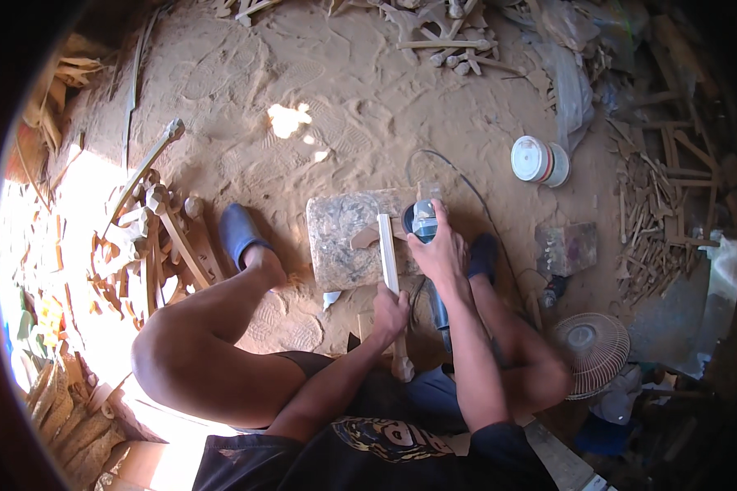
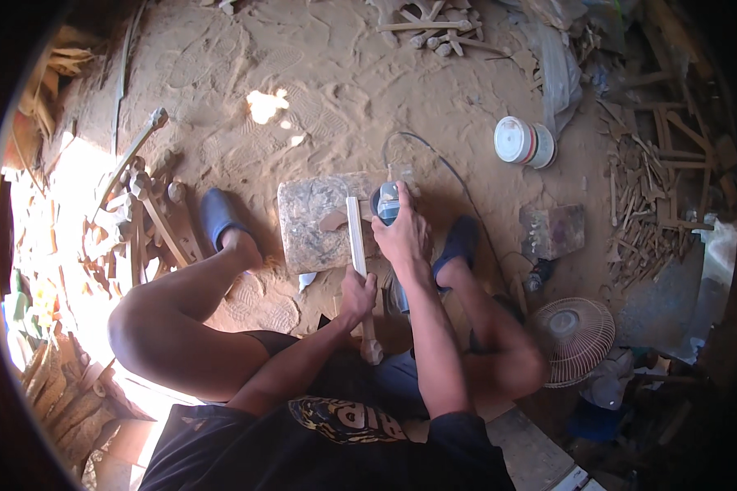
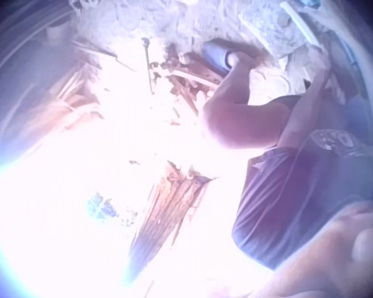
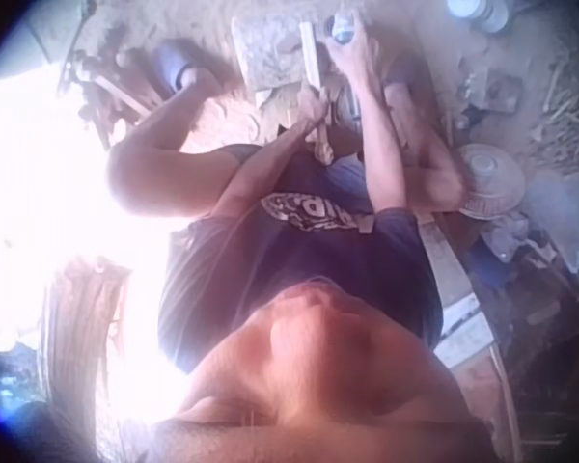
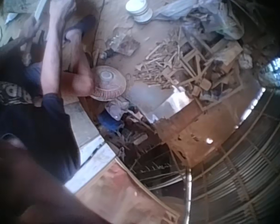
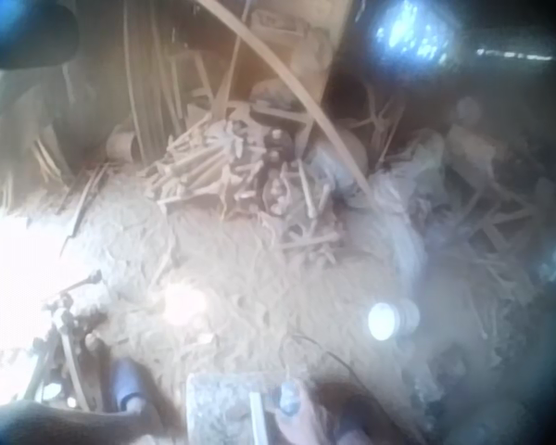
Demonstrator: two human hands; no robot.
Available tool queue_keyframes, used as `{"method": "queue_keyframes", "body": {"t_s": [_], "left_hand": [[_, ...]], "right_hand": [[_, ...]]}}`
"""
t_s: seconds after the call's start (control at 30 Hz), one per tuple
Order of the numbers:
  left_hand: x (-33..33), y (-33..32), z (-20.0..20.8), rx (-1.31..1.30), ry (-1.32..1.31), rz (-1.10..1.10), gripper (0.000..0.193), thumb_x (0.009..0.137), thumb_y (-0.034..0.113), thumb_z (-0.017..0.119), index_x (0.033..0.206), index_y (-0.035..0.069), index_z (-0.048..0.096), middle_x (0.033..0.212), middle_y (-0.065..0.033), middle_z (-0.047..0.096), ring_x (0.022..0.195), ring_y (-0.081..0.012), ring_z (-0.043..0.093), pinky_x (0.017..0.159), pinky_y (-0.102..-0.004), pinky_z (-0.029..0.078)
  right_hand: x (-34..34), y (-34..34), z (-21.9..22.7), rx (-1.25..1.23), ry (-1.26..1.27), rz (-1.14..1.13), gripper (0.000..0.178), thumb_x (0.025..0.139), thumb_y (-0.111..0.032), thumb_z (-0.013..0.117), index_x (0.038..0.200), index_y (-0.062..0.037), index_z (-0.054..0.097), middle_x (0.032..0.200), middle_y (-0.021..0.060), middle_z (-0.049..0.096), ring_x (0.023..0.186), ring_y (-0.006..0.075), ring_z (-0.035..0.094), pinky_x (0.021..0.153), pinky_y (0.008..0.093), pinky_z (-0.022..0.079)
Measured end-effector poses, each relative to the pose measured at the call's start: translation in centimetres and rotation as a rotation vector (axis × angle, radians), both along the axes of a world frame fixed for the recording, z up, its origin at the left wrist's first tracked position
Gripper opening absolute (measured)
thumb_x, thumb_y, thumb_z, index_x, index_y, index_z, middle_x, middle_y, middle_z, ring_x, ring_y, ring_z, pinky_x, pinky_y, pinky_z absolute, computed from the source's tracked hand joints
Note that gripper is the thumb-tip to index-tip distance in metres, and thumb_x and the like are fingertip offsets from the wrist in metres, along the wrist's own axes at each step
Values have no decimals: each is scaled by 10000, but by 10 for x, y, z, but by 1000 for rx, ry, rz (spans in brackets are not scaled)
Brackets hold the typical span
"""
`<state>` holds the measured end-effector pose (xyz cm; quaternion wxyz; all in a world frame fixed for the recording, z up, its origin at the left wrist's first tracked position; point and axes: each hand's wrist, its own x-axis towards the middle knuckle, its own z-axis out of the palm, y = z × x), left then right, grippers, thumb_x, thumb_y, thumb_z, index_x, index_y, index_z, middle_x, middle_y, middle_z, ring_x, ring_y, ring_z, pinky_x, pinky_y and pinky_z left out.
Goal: The person sands the surface and edges of a wooden axe-shaped object using a power sander while sitting on the ground.
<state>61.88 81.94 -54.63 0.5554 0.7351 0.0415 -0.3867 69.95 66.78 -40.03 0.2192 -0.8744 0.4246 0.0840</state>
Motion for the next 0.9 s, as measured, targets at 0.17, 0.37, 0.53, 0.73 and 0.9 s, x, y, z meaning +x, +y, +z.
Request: {"method": "queue_keyframes", "body": {"t_s": [0.17,0.37,0.53,0.73,0.9], "left_hand": [[2,-2,0,16,9,-12,281,977,108,693,1120,-59,518,837,-248,693,751,-388,710,739,-484,560],[27,3,20,-177,-123,30,360,949,32,653,1281,-37,532,930,-173,683,835,-229,677,785,-423,552],[134,7,95,-28,-435,-217,376,920,126,678,1241,-10,538,831,-287,677,768,-449,698,726,-495,549],[257,26,136,68,-669,-702,294,822,147,657,1081,11,620,861,-302,664,878,-485,694,765,-551,508],[303,52,85,151,-827,-862,275,815,180,672,1032,11,676,895,-268,717,874,-457,710,779,-508,547]], "right_hand": [[-31,-19,6,-118,-64,-53,908,864,-357,803,1650,-202,373,1235,292,733,1133,498,698,993,555,547],[-75,-31,53,-112,-241,-241,883,861,-312,845,1623,-231,407,1368,263,692,1229,483,672,1030,543,537],[-114,-41,83,-17,-559,-356,826,871,-150,855,1588,-121,445,1452,207,641,1297,346,662,1101,447,515],[-145,-47,67,38,-815,-343,798,881,-97,849,1571,-57,451,1452,164,592,1291,268,614,1119,401,493],[-142,-36,47,218,-854,-377,793,873,-163,849,1560,-70,462,1463,190,593,1322,303,611,1117,412,491]]}}
